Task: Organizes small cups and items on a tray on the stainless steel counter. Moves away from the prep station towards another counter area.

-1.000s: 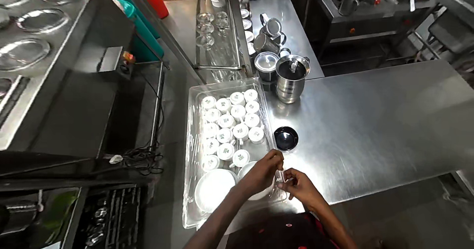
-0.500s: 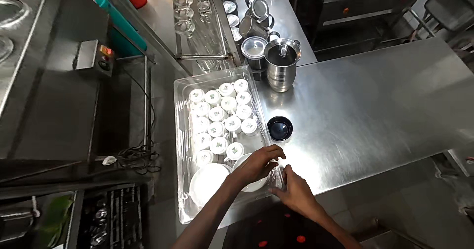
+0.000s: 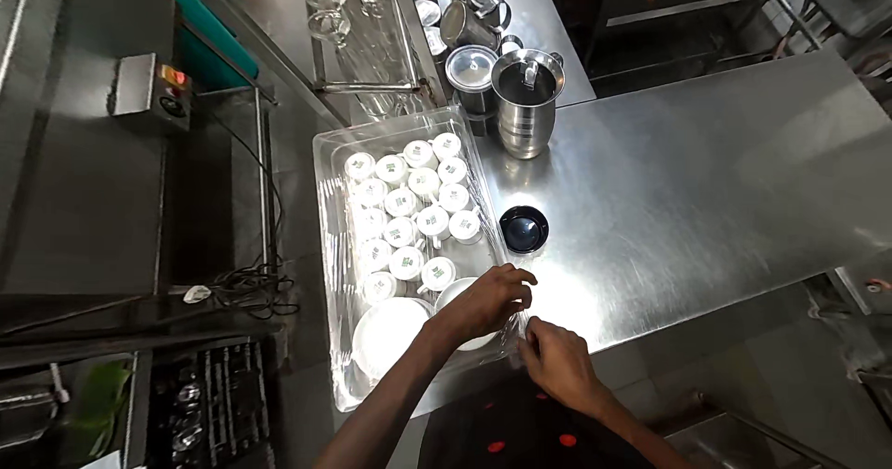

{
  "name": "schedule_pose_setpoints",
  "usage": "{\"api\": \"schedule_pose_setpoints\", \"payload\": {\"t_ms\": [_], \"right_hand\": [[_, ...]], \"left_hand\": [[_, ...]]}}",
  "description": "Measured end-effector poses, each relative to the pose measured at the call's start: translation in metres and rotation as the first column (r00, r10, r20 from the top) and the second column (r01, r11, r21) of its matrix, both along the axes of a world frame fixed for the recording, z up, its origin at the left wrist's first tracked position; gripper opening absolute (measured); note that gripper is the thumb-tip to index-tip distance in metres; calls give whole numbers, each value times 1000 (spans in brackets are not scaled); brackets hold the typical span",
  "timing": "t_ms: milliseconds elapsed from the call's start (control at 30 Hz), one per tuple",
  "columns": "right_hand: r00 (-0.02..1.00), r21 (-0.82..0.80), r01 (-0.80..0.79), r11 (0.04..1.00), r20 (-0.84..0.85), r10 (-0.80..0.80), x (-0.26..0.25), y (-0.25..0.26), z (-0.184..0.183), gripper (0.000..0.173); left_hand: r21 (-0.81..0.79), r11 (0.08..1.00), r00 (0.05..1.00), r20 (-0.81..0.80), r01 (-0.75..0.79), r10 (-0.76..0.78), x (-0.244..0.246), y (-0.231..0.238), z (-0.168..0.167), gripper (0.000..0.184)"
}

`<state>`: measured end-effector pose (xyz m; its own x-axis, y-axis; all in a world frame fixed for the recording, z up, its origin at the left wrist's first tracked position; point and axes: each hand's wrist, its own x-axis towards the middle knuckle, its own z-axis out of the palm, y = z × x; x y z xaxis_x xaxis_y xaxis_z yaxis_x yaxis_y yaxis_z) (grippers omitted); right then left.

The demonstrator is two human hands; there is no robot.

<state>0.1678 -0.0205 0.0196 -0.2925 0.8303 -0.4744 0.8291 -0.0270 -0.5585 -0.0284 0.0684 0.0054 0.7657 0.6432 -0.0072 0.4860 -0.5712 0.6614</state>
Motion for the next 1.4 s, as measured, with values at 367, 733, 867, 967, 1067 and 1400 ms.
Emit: {"api": "schedule_pose_setpoints", "payload": {"t_ms": [367, 733, 867, 967, 1067, 1400], "right_hand": [[969, -56, 139, 989, -199, -147, 26, -3, -23, 48], [984, 21, 52, 998, -172, -47, 12, -5, -15, 27], [880, -222, 123, 967, -427, -210, 28, -6, -30, 26], [726, -421, 149, 895, -568, -388, 38, -6, -41, 22], [540, -561, 118, 819, -656, -527, 43, -4, -54, 17], [349, -616, -191, 765, -771, -533, 42, 12, -105, 16]], "left_hand": [[107, 992, 980, -182, -66, 85, 17, -12, -5, 6], [-16, 995, 991, -98, -97, 95, 13, -7, -2, 4], [-11, 995, 989, -115, -96, 94, 16, -7, -1, 3], [1, 995, 985, -141, -104, 103, 18, -8, 1, 2], [79, 990, 966, -221, -117, 131, 25, -12, 0, 2], [206, 963, 912, -333, -177, 238, 42, -23, -5, 9]]}}
